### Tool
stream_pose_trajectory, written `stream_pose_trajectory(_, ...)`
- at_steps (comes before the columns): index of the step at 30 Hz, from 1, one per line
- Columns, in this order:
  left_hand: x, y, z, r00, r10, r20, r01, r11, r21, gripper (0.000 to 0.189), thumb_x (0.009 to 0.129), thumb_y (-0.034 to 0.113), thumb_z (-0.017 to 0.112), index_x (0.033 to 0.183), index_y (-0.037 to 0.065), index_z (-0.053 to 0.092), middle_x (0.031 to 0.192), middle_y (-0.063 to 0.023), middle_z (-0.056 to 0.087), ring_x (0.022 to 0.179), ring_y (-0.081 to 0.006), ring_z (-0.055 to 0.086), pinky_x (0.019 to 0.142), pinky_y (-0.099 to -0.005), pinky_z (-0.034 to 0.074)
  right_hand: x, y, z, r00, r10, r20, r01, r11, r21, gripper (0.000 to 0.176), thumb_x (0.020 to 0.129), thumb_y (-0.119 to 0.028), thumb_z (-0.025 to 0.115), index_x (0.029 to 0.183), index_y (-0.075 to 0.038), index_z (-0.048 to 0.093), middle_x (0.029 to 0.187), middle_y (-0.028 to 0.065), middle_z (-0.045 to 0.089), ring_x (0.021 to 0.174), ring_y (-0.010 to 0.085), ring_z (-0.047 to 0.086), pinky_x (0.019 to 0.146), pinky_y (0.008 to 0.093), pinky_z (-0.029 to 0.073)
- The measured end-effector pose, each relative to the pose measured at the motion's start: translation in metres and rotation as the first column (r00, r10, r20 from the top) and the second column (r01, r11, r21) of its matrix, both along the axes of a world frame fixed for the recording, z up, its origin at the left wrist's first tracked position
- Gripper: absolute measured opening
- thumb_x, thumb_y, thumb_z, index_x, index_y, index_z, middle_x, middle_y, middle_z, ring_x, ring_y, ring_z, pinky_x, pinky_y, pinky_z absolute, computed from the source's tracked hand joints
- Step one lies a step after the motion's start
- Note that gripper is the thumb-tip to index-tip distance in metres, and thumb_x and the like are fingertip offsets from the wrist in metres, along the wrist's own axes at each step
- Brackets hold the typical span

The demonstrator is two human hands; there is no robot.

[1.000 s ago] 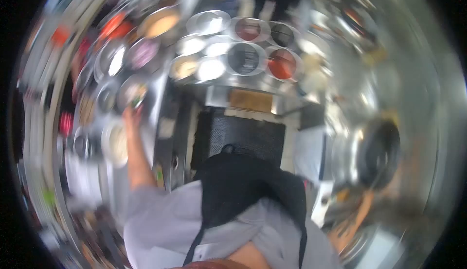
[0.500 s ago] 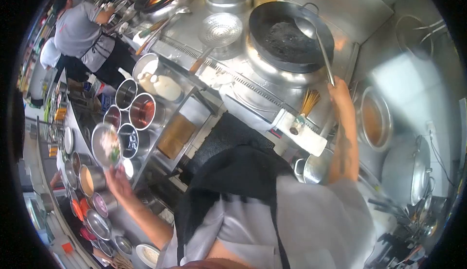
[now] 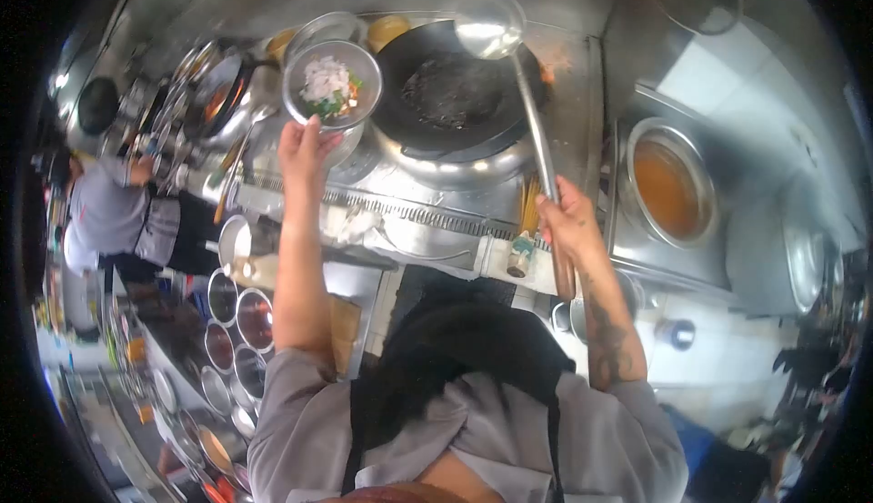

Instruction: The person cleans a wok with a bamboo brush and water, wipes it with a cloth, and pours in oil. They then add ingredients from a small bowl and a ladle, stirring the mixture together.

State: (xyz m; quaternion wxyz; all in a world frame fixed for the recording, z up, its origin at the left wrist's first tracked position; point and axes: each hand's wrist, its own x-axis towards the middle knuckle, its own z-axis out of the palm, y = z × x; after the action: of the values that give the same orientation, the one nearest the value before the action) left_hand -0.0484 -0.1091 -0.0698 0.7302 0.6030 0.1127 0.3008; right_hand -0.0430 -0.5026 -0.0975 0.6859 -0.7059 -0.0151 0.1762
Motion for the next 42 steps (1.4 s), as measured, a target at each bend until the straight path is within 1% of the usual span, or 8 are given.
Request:
stream_pose_trajectory(3, 0.086, -0.020, -0.029, 0.990, 0.003, -0.143, 0.033, 0.969, 0.246, 0.017, 0.093, 0.009, 0.061, 0.083, 0.002, 0.050, 0.075, -0.0099, 0.060, 0.072, -0.0237, 0.064, 0.073, -0.0327, 0.055, -0.015, 0.002, 0.000, 0.997, 0.012, -0.078, -0.009, 0.999, 0.038, 0.021, 0.094, -0.005, 0.054, 0.114, -0.002, 0.053, 0.063, -0.0002, 0.051, 0.042, 0.0073, 0.045, 0.039, 0.0220, 0.036)
stream_pose_trajectory(5, 0.148, -0.004, -0.083, 0.987, 0.139, -0.083, 0.015, 0.432, 0.902, 0.014, 0.088, 0.003, 0.061, 0.084, -0.003, 0.050, 0.085, -0.0201, 0.060, 0.084, -0.0367, 0.060, 0.082, -0.0385, 0.050, -0.018, 0.008, -0.007, 0.994, -0.003, -0.110, 0.010, 0.998, 0.061, 0.022, 0.093, -0.004, 0.053, 0.115, -0.001, 0.052, 0.065, 0.0004, 0.051, 0.042, 0.0077, 0.044, 0.039, 0.0224, 0.036)
stream_pose_trajectory(18, 0.246, -0.001, -0.149, 0.996, 0.056, -0.062, 0.034, 0.402, 0.915, 0.020, 0.089, 0.004, 0.054, 0.107, 0.003, 0.060, 0.132, -0.0318, 0.042, 0.103, -0.0482, 0.057, 0.091, -0.0480, 0.048, 0.026, 0.073, -0.005, 0.943, -0.057, -0.329, 0.125, 0.974, 0.191, 0.008, 0.091, -0.008, 0.055, 0.096, -0.005, 0.050, 0.072, 0.0018, 0.052, 0.048, 0.0093, 0.047, 0.043, 0.0251, 0.037)
stream_pose_trajectory(22, 0.214, -0.015, -0.135, 0.943, -0.075, -0.326, 0.333, 0.134, 0.933, 0.020, 0.091, 0.005, 0.049, 0.109, 0.003, 0.059, 0.138, -0.0330, 0.037, 0.102, -0.0479, 0.059, 0.088, -0.0502, 0.049, 0.019, 0.077, -0.003, 0.919, -0.083, -0.385, 0.182, 0.956, 0.229, 0.010, 0.091, -0.007, 0.053, 0.100, -0.005, 0.051, 0.072, 0.0022, 0.051, 0.047, 0.0096, 0.046, 0.044, 0.0249, 0.037)
stream_pose_trajectory(25, 0.227, 0.002, -0.141, 1.000, -0.015, -0.021, 0.024, 0.269, 0.963, 0.019, 0.089, 0.005, 0.053, 0.107, 0.002, 0.059, 0.138, -0.0344, 0.037, 0.100, -0.0492, 0.059, 0.089, -0.0498, 0.049, 0.020, 0.073, -0.002, 0.910, -0.079, -0.406, 0.199, 0.945, 0.260, 0.013, 0.090, -0.006, 0.052, 0.103, -0.004, 0.051, 0.072, 0.0023, 0.051, 0.047, 0.0097, 0.045, 0.044, 0.0249, 0.037)
stream_pose_trajectory(32, 0.206, -0.003, -0.137, 0.987, -0.160, 0.008, 0.055, 0.383, 0.922, 0.008, 0.086, 0.002, 0.060, 0.091, -0.001, 0.055, 0.098, -0.0284, 0.056, 0.088, -0.0458, 0.059, 0.084, -0.0435, 0.051, 0.012, 0.071, 0.018, 0.932, -0.027, -0.362, 0.125, 0.960, 0.251, 0.028, 0.090, -0.004, 0.051, 0.119, -0.003, 0.050, 0.071, 0.0021, 0.050, 0.047, 0.0095, 0.045, 0.043, 0.0239, 0.037)
stream_pose_trajectory(37, 0.190, 0.010, -0.114, 0.954, -0.182, -0.239, 0.236, 0.947, 0.220, 0.023, 0.091, 0.004, 0.062, 0.076, 0.000, 0.044, 0.073, -0.0121, 0.057, 0.071, -0.0219, 0.065, 0.064, -0.0312, 0.057, -0.009, 0.052, 0.035, 0.982, 0.037, -0.183, -0.001, 0.981, 0.194, 0.048, 0.090, 0.001, 0.050, 0.137, -0.002, 0.043, 0.070, 0.0015, 0.050, 0.046, 0.0087, 0.046, 0.042, 0.0221, 0.037)
stream_pose_trajectory(42, 0.158, 0.014, -0.118, 0.980, -0.166, -0.113, 0.175, 0.982, 0.075, 0.022, 0.094, 0.007, 0.060, 0.079, 0.001, 0.046, 0.078, -0.0084, 0.057, 0.070, -0.0149, 0.064, 0.063, -0.0286, 0.059, -0.008, 0.023, 0.010, 0.985, 0.098, -0.142, -0.062, 0.969, 0.237, 0.049, 0.090, 0.001, 0.049, 0.138, -0.001, 0.044, 0.070, 0.0009, 0.050, 0.044, 0.0079, 0.046, 0.042, 0.0218, 0.037)
